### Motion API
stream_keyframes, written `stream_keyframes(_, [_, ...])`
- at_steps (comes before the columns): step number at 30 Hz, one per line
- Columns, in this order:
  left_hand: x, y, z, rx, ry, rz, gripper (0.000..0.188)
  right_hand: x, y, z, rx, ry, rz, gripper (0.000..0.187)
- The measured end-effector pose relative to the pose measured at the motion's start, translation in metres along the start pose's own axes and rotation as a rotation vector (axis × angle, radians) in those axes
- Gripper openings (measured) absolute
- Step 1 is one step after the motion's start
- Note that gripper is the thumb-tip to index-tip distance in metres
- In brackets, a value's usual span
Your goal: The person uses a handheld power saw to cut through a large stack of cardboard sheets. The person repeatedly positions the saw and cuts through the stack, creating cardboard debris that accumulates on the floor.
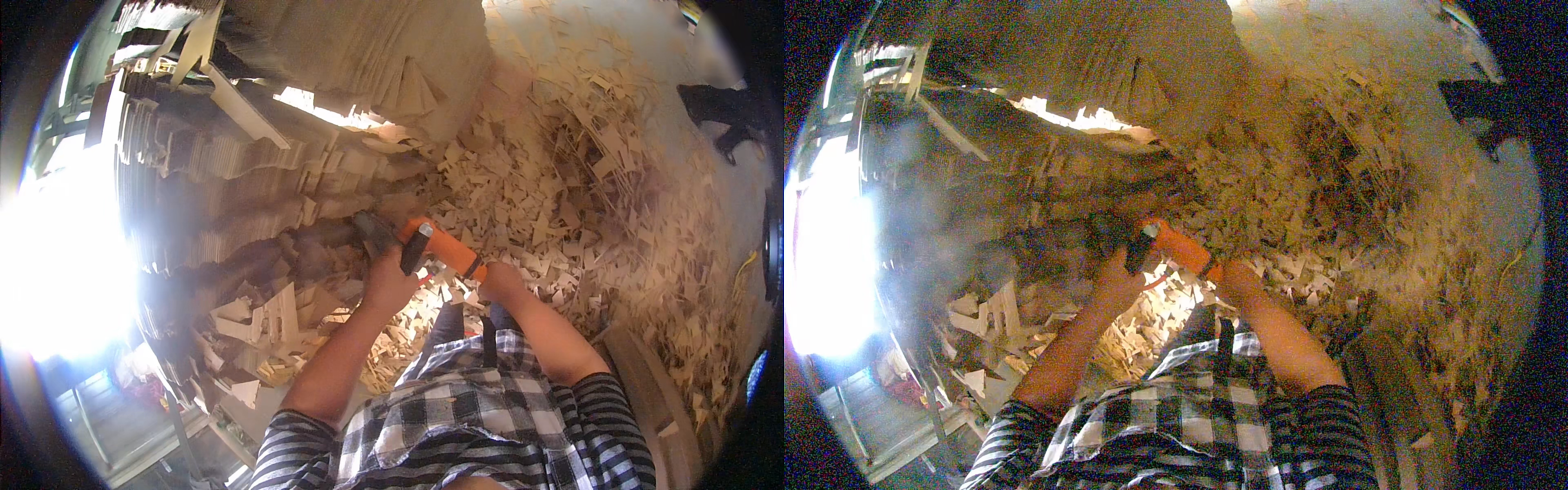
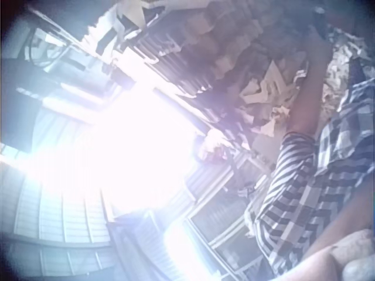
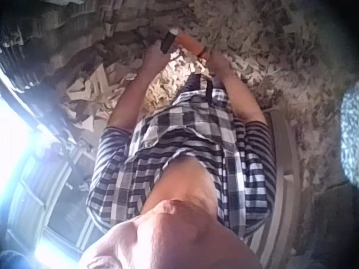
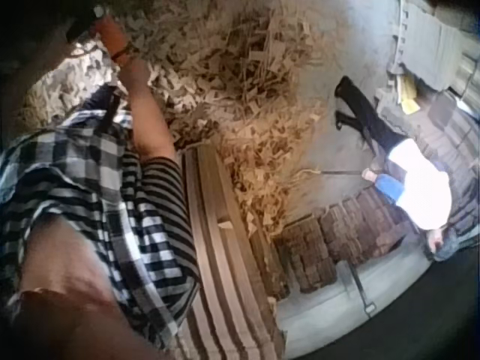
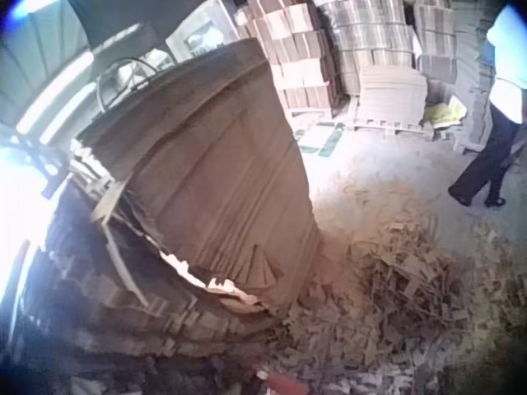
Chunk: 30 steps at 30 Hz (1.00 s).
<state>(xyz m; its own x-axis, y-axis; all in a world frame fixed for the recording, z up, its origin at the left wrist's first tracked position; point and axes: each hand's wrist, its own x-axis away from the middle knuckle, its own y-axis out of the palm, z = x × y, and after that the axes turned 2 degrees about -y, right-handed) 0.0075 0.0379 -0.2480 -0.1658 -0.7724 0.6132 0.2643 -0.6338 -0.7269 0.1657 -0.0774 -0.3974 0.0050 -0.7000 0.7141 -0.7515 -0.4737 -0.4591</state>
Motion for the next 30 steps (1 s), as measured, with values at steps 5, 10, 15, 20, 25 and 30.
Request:
stream_keyframes(5, [0.008, 0.018, 0.006, 0.129, -0.026, -0.090, 0.037, 0.043, -0.025, -0.002, 0.037, 0.068, -0.111, 0.026])
stream_keyframes(10, [0.022, 0.037, 0.016, 0.066, -0.027, -0.209, 0.039, 0.079, -0.027, 0.008, -0.118, 0.049, -0.012, 0.021])
stream_keyframes(15, [0.032, 0.008, 0.026, -0.104, -0.007, -0.101, 0.045, 0.057, -0.018, 0.004, -0.010, 0.029, 0.019, 0.020])
stream_keyframes(20, [0.018, -0.017, 0.018, -0.117, -0.065, 0.071, 0.041, 0.018, -0.030, -0.014, -0.004, -0.046, -0.003, 0.021])
stream_keyframes(25, [-0.003, -0.013, -0.008, -0.003, 0.003, 0.107, 0.036, 0.010, -0.024, -0.027, -0.003, -0.062, -0.020, 0.026])
stream_keyframes(30, [-0.002, -0.010, -0.007, -0.046, -0.046, -0.012, 0.035, 0.022, -0.012, -0.023, -0.084, 0.018, -0.140, 0.024])
